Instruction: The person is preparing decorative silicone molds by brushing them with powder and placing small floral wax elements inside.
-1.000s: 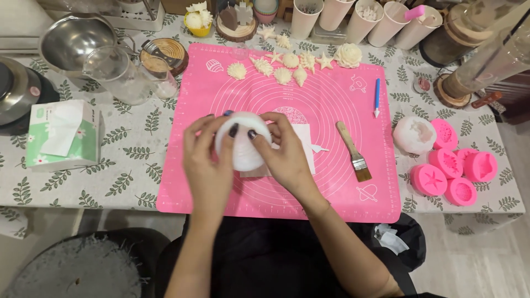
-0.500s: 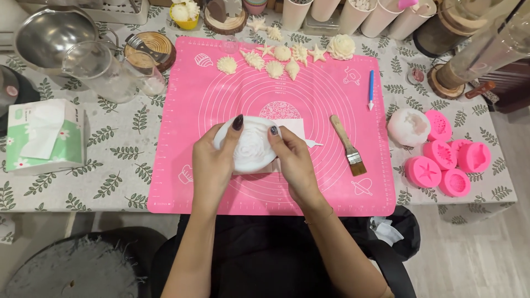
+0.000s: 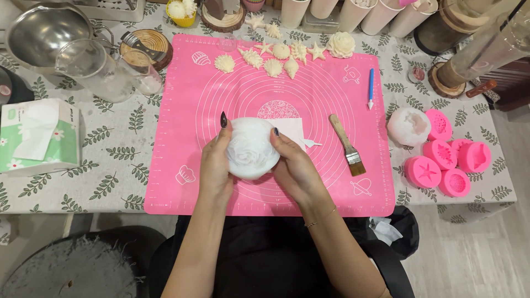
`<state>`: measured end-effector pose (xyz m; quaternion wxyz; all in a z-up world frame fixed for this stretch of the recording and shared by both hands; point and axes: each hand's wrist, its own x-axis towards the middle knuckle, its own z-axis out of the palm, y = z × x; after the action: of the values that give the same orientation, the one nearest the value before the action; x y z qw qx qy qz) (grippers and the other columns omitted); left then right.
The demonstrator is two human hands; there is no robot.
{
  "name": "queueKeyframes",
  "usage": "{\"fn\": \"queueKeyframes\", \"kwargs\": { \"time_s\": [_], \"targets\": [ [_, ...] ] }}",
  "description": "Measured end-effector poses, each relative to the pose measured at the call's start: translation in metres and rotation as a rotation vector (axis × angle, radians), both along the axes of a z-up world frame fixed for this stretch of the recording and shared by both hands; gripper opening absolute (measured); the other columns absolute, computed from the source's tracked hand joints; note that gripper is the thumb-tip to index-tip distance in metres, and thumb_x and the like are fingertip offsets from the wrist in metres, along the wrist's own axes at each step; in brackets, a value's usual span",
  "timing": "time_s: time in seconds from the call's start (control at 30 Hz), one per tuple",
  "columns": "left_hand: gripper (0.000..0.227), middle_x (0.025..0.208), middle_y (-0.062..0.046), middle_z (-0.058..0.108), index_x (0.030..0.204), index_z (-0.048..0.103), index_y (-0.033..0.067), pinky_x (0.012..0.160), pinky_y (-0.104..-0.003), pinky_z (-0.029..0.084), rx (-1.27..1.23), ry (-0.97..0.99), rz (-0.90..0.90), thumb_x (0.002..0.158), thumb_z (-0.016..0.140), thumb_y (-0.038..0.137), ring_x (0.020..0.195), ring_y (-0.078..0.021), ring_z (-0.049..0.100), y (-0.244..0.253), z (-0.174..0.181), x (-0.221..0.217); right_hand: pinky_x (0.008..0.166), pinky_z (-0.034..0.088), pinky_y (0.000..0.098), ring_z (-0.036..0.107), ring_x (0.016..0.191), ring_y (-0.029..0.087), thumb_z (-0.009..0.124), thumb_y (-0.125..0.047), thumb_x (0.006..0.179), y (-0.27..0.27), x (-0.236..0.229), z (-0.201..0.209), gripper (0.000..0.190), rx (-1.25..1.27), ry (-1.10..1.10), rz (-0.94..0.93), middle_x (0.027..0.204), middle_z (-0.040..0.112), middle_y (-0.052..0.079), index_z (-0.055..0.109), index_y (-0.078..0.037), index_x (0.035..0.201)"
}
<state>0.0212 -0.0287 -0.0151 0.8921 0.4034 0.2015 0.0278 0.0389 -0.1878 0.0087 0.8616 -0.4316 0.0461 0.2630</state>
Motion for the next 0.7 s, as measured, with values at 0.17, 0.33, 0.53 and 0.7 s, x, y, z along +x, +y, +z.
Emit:
{"fn": "queueKeyframes", "kwargs": {
  "time_s": [0.17, 0.33, 0.53, 0.7],
  "targets": [
    [0.048, 0.114, -0.013, 0.071, 0.124, 0.062, -0.0043, 0.086, -0.035, 0.060, -0.140, -0.041, -0.075, 0.103, 0.053, 0.038, 0.102, -0.0190, 0.071, 0.001, -0.012, 0.005, 0.115, 0.041, 0.0397, 0.056, 0.131, 0.022, 0.056, -0.031, 0.103, -0.002, 0.001, -0.008, 0.052, 0.186, 0.058, 0.049, 0.139, 0.060, 0.014, 0.052, 0.005, 0.141],
    [0.049, 0.116, -0.013, 0.070, 0.130, 0.056, -0.0005, 0.089, -0.038, 0.060, -0.236, -0.076, -0.120, 0.104, 0.050, 0.041, 0.106, -0.0202, 0.071, -0.002, -0.022, 0.008, 0.116, 0.040, 0.0414, 0.054, 0.132, 0.022, 0.056, -0.027, 0.103, -0.002, 0.000, -0.017, 0.049, 0.305, 0.151, 0.040, 0.141, 0.058, 0.013, 0.050, 0.002, 0.143],
    [0.057, 0.119, -0.019, 0.069, 0.131, 0.056, -0.0052, 0.092, -0.039, 0.060, -0.319, -0.108, -0.256, 0.104, 0.049, 0.045, 0.107, -0.0239, 0.072, -0.001, -0.022, 0.014, 0.116, 0.041, 0.0421, 0.055, 0.132, 0.022, 0.055, -0.023, 0.104, -0.006, 0.001, -0.019, 0.043, 0.430, 0.250, 0.024, 0.139, 0.059, 0.011, 0.051, -0.003, 0.142],
    [0.061, 0.126, -0.016, 0.067, 0.138, 0.053, -0.0071, 0.094, -0.038, 0.059, -0.305, -0.195, -0.316, 0.106, 0.049, 0.044, 0.111, -0.0216, 0.070, 0.000, -0.039, 0.016, 0.114, 0.044, 0.0402, 0.058, 0.127, 0.019, 0.055, -0.023, 0.104, -0.012, 0.005, -0.019, 0.040, 0.394, 0.273, -0.018, 0.134, 0.062, 0.008, 0.054, -0.004, 0.139]
  ]
}}
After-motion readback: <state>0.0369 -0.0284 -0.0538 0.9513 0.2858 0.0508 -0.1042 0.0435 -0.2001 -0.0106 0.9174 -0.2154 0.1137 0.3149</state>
